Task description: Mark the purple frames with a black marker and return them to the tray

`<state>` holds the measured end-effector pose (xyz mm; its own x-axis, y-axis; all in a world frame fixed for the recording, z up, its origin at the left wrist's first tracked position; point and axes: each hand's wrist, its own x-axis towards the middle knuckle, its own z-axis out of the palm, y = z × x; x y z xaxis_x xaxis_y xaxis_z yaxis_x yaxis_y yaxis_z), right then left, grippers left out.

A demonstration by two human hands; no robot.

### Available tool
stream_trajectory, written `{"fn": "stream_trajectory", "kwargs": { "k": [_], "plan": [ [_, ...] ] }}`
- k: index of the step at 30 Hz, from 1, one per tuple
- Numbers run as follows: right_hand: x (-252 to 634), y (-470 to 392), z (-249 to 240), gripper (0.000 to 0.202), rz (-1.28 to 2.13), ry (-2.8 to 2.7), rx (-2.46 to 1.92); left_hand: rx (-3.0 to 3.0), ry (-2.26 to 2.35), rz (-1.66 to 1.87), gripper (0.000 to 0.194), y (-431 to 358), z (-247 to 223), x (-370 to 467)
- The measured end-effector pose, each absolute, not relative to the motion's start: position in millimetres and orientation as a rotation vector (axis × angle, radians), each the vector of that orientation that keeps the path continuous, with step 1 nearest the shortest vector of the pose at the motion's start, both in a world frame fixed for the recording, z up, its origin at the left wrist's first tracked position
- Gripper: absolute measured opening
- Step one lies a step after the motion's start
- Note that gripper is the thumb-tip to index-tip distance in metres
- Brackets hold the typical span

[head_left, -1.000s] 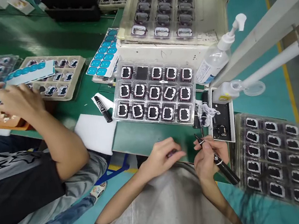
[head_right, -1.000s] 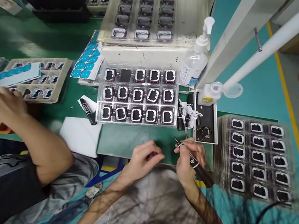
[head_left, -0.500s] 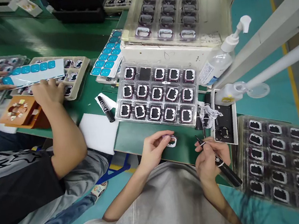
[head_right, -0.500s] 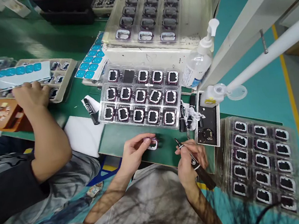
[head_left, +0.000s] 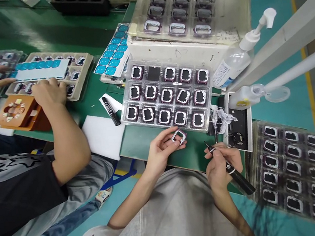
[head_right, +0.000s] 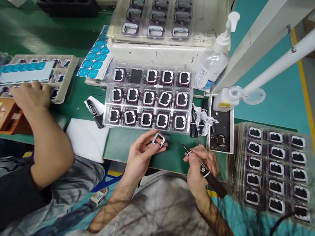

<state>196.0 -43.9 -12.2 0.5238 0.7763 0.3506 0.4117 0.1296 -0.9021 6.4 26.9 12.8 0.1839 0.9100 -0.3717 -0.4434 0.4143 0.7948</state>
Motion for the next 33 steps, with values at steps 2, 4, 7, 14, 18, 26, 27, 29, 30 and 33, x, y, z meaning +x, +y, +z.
{"fn": "stream_trajectory", "kwargs": {
  "k": [2, 4, 7, 14, 18, 26, 27, 29, 30, 33],
  "plan": [
    [194.2, -42.1, -12.9, 0.015, 0.379, -0.965, -1.474, 0.608, 0.933, 1.016, 0.064, 25.1, 13.0, 5.7],
    [191.7, -39.4, -12.9, 0.014, 0.403, -0.882, -1.437, 0.639, 0.896, 0.982, 0.066, 22.8, 11.9, 5.5],
    [188.9, -37.0, -11.2, 0.014, 0.412, -0.874, -1.404, 0.687, 0.844, 0.926, 0.064, 19.1, 9.0, 6.2],
    [188.8, -34.1, -12.7, 0.012, 0.429, -1.024, -1.319, 1.037, 1.016, 0.905, 0.05, 15.5, 2.5, 10.4],
    [187.5, -28.7, -11.1, 0.019, 0.445, -1.213, -1.216, 1.237, 1.003, 0.856, 0.045, 18.1, -0.8, 11.2],
    [184.3, -26.0, -3.6, 0.017, 0.455, -1.29, -1.24, 1.309, 1.006, 0.792, 0.034, 19.9, 5.6, 10.5],
    [184.3, -25.6, -3.5, 0.019, 0.444, -1.295, -1.233, 1.318, 1.003, 0.79, 0.033, 19.8, 6.9, 10.5],
    [184.3, -24.6, -3.1, 0.022, 0.432, -1.313, -1.225, 1.332, 1.0, 0.792, 0.032, 19.5, 8.7, 10.8],
    [184.2, -24.0, -2.7, 0.022, 0.426, -1.323, -1.223, 1.335, 1.001, 0.795, 0.032, 19.3, 9.2, 11.0],
    [183.4, -22.3, -1.2, 0.019, 0.395, -1.347, -1.235, 1.345, 1.004, 0.799, 0.032, 18.7, 9.4, 11.5]
  ]
}}
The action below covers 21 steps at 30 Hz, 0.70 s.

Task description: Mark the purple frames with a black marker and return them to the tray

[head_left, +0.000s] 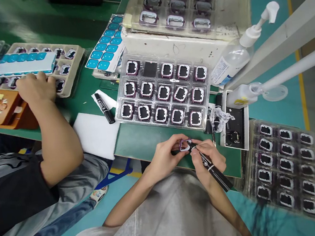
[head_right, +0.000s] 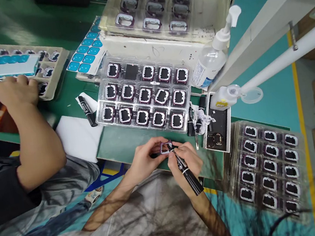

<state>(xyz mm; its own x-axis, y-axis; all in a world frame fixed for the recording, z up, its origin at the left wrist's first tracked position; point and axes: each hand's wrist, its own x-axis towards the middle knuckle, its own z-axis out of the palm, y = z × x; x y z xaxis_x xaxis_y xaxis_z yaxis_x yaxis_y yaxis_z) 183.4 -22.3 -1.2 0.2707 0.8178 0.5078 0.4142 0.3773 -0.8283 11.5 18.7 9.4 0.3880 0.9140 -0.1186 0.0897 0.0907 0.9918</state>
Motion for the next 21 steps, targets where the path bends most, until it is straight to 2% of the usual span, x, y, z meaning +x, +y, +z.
{"fn": "stream_trajectory", "kwargs": {
  "k": [7, 21],
  "plan": [
    [182.8, -22.5, -0.3, 0.022, 0.385, -1.35, -1.24, 1.379, 1.017, 0.79, 0.032, 17.2, 8.2, 11.1],
    [182.3, -22.7, 1.9, 0.014, 0.365, -1.356, -1.286, 1.492, 1.044, 0.767, 0.032, 15.3, 6.1, 10.5]
  ]
}}
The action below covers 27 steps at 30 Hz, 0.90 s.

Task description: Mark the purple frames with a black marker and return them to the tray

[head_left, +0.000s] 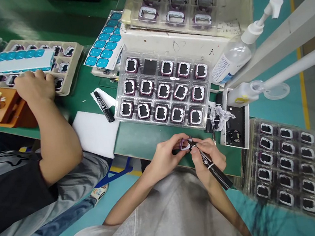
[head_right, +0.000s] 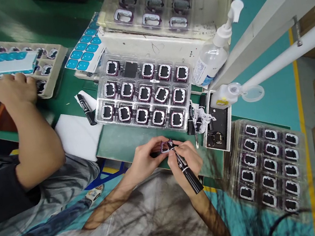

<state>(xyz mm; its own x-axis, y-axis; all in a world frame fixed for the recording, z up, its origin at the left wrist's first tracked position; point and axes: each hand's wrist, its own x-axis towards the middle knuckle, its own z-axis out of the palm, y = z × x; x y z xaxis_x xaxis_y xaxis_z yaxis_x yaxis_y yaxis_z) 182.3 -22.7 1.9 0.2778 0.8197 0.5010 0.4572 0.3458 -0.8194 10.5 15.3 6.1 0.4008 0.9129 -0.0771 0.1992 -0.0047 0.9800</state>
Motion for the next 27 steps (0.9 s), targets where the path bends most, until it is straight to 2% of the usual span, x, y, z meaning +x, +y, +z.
{"fn": "stream_trajectory", "kwargs": {
  "k": [3, 9, 16, 27],
  "plan": [
    [182.5, -23.2, -0.1, 0.018, 0.364, -1.366, -1.277, 1.579, 1.075, 0.742, 0.033, 13.6, 2.0, 9.6],
    [180.1, -19.2, 1.9, 0.02, 0.13, -1.546, -1.194, 1.65, 1.071, 0.751, 0.032, 12.2, 1.1, 9.1],
    [180.6, -20.2, 1.9, 0.014, 0.348, -1.375, -1.29, 1.578, 1.075, 0.787, 0.031, 12.8, 7.8, 9.5],
    [180.0, -18.4, 3.0, 0.016, 0.181, -1.485, -1.245, 1.626, 1.072, 0.77, 0.027, 13.3, 8.6, 9.3]
  ]
}}
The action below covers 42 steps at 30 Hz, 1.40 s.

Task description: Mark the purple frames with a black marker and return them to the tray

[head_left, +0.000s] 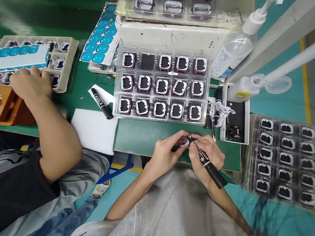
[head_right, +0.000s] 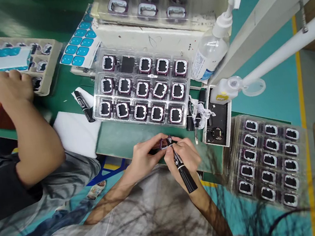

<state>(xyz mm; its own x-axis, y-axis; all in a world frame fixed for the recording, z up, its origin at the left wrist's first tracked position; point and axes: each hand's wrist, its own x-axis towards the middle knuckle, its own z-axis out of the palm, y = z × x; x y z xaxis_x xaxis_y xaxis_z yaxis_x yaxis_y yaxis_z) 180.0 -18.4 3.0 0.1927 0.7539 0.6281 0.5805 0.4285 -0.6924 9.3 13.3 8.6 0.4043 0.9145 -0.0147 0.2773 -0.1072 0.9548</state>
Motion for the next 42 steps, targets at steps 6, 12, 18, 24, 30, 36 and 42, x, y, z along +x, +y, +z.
{"fn": "stream_trajectory", "kwargs": {
  "k": [6, 12, 18, 24, 30, 36, 42],
  "plan": [
    [179.9, -17.5, 2.6, 0.018, 0.166, -1.487, -1.201, 1.505, 1.078, 0.804, 0.033, 14.3, 10.1, 10.2],
    [178.6, -15.7, 6.2, 0.02, 0.134, -1.523, -1.199, 1.553, 1.09, 0.807, 0.034, 13.0, 6.6, 9.7],
    [177.9, -17.8, 6.7, 0.022, 0.134, -1.516, -1.232, 1.573, 1.051, 0.906, 0.033, 14.6, 1.9, 10.2],
    [179.3, -17.9, 4.8, 0.023, 0.178, -1.469, -1.188, 1.383, 1.008, 0.885, 0.041, 16.6, 4.1, 10.7],
    [183.6, -22.9, -1.3, 0.027, 0.237, -1.428, -1.138, 1.199, 0.953, 0.839, 0.059, 19.1, 6.2, 8.3],
    [183.8, -23.9, 1.4, 0.032, 0.242, -1.424, -1.066, 1.157, 0.924, 0.809, 0.062, 20.8, 3.5, 5.2],
    [183.0, -22.1, 2.6, 0.024, 0.218, -1.417, -1.045, 1.135, 0.931, 0.805, 0.055, 21.8, 3.7, 3.6]
  ]
}}
